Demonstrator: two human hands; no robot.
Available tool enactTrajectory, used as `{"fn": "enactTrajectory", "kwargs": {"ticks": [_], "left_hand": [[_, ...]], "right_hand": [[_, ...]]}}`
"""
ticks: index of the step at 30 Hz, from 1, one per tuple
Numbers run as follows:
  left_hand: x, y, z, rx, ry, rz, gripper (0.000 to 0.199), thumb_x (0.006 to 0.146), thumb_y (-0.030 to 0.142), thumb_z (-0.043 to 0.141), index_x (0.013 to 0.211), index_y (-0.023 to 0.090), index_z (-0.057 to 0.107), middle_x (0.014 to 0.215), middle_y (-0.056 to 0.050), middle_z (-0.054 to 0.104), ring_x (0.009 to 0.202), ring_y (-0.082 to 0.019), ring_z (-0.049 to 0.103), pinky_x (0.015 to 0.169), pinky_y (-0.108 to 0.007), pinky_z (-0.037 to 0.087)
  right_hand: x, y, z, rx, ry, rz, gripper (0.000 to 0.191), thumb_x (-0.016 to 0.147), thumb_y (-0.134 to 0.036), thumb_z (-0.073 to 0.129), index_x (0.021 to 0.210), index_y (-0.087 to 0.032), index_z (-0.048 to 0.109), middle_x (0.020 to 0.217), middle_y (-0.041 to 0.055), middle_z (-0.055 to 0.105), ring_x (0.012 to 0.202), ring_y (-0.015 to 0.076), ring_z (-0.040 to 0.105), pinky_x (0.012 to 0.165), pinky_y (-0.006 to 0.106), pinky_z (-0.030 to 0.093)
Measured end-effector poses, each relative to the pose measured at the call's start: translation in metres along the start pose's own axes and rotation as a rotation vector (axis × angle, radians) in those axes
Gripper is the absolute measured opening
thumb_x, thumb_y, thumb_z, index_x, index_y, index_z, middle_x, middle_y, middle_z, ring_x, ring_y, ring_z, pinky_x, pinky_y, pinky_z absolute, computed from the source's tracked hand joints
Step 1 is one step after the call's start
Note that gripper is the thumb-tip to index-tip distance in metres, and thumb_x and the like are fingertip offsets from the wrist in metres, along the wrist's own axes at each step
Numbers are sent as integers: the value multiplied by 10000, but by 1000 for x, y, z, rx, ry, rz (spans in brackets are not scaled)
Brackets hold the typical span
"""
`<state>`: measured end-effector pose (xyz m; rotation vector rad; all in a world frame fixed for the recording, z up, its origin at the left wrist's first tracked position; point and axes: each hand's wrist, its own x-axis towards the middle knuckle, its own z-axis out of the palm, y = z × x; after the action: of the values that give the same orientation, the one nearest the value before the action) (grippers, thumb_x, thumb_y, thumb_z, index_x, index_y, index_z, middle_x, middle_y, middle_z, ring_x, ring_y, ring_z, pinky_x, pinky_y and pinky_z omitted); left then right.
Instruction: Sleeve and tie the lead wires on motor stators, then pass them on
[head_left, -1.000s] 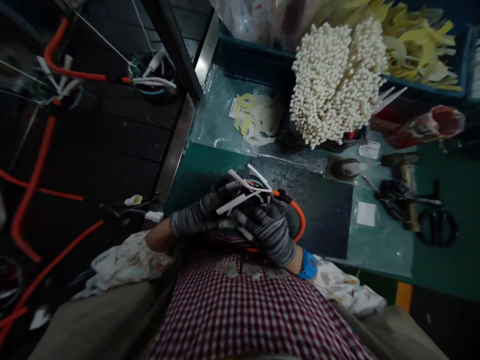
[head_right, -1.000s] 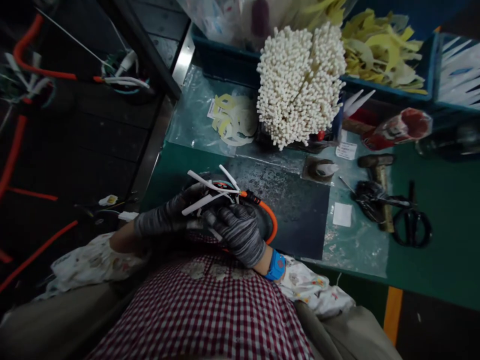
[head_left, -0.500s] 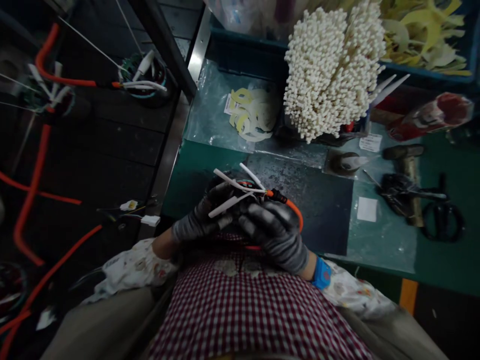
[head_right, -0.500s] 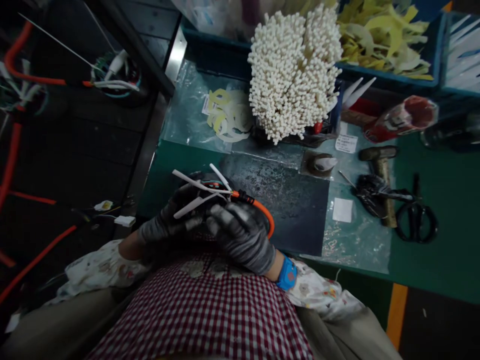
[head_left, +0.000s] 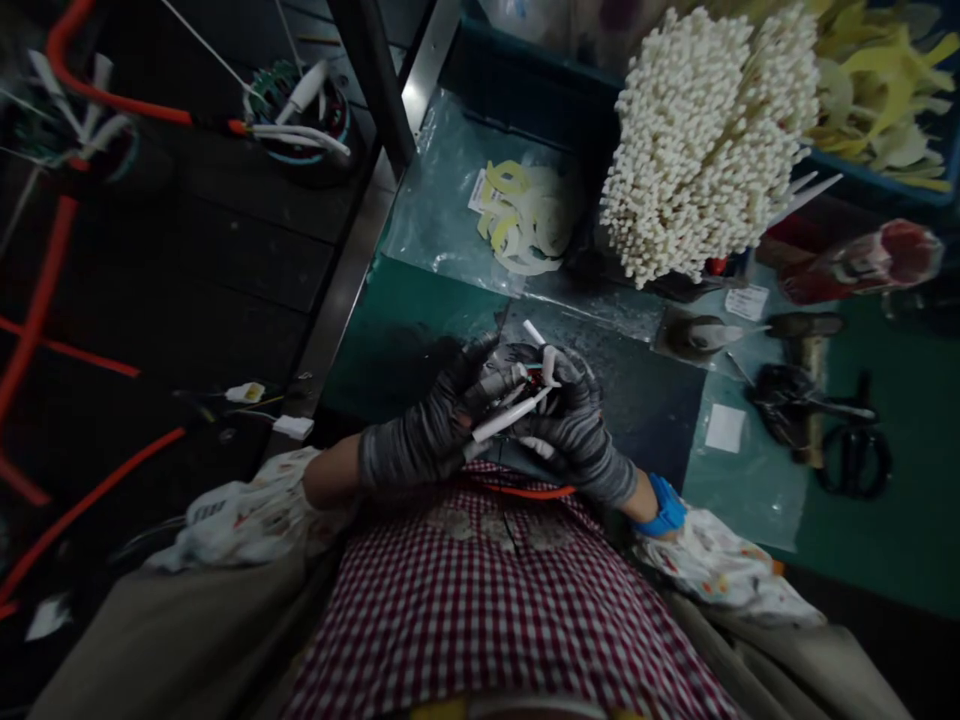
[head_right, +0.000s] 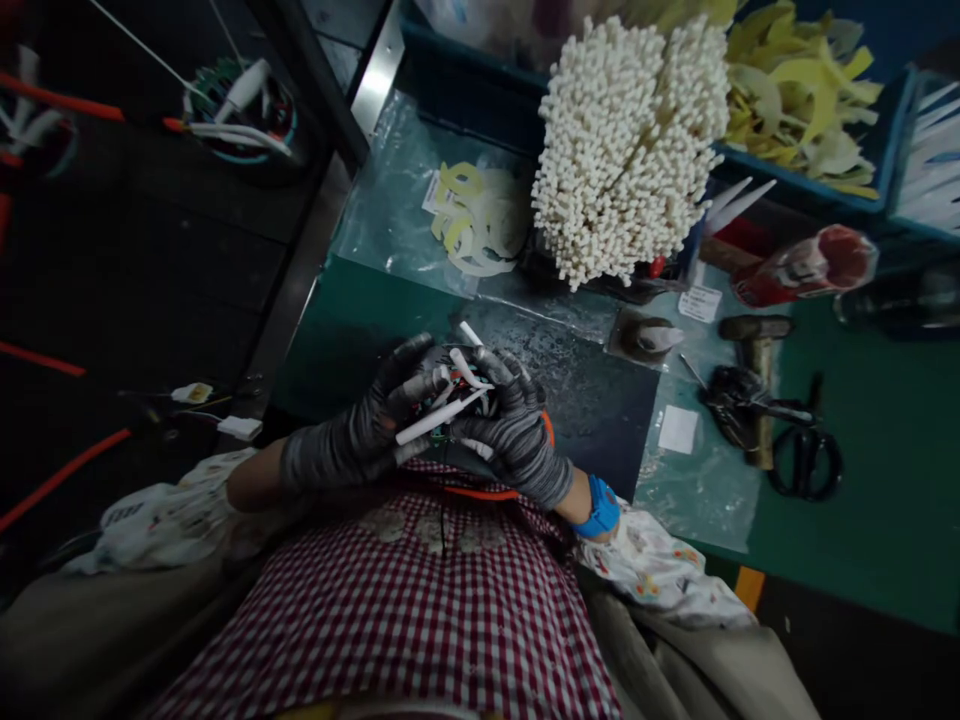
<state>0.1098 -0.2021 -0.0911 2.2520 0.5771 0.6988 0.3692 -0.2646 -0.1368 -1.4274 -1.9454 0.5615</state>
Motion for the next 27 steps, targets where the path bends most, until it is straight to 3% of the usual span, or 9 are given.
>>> {"fn": "enactTrajectory", "kwargs": {"ticks": [5,9,13,17,21,24,27], "left_hand": [[0,4,-2,-23,-44,-24,849,1099,266,502,1805,341,37,1869,-102,206,1760,-352,59,1431,-648,233],[-3,7,1,-17,-33,-32,767,1130,345,453,1802,344,83,1828,-110,299,1763,-335,36,1435,-644,241],[-7,9,8,27,-9,-33,694,1156,372,402,1791,250,148,1753,-183,398,1759,-367,66,1405,-681,302],[-9,10,26,104,139,-57,761,1132,385,577,1775,328,175,1628,-135,551,1756,-356,100,1379,-668,386],[-6,12,48,48,357,-147,705,1104,331,650,1716,379,303,1538,-85,638,1690,-345,352,1347,-648,449],[-4,13,54,-7,406,-220,653,1057,279,718,1641,333,432,1545,-89,644,1603,-345,487,1318,-639,484],[-2,13,55,-36,392,-241,669,1009,211,737,1616,307,474,1561,-93,638,1603,-334,481,1323,-607,484]], "right_hand": [[-7,0,6,33,27,31,527,916,-551,855,1398,-387,722,1608,67,587,1501,398,539,1238,645,496],[-12,-6,10,8,88,140,645,944,-551,823,1531,-374,622,1558,110,636,1410,393,620,1161,607,564],[-14,-13,13,-32,147,158,679,989,-527,768,1605,-368,535,1519,114,662,1374,365,643,1136,583,575],[-12,-22,17,-59,216,173,711,983,-591,752,1610,-367,503,1489,105,667,1340,350,647,1129,580,571],[-10,-29,19,-79,302,211,723,983,-622,741,1610,-364,491,1455,105,682,1335,354,648,1150,614,558],[-13,-27,10,-64,233,197,615,978,-539,779,1535,-361,588,1526,111,660,1412,366,627,1199,641,533],[-16,-17,-6,63,105,111,392,1009,-413,750,1397,-402,698,1626,58,611,1492,349,604,1211,633,546]]}}
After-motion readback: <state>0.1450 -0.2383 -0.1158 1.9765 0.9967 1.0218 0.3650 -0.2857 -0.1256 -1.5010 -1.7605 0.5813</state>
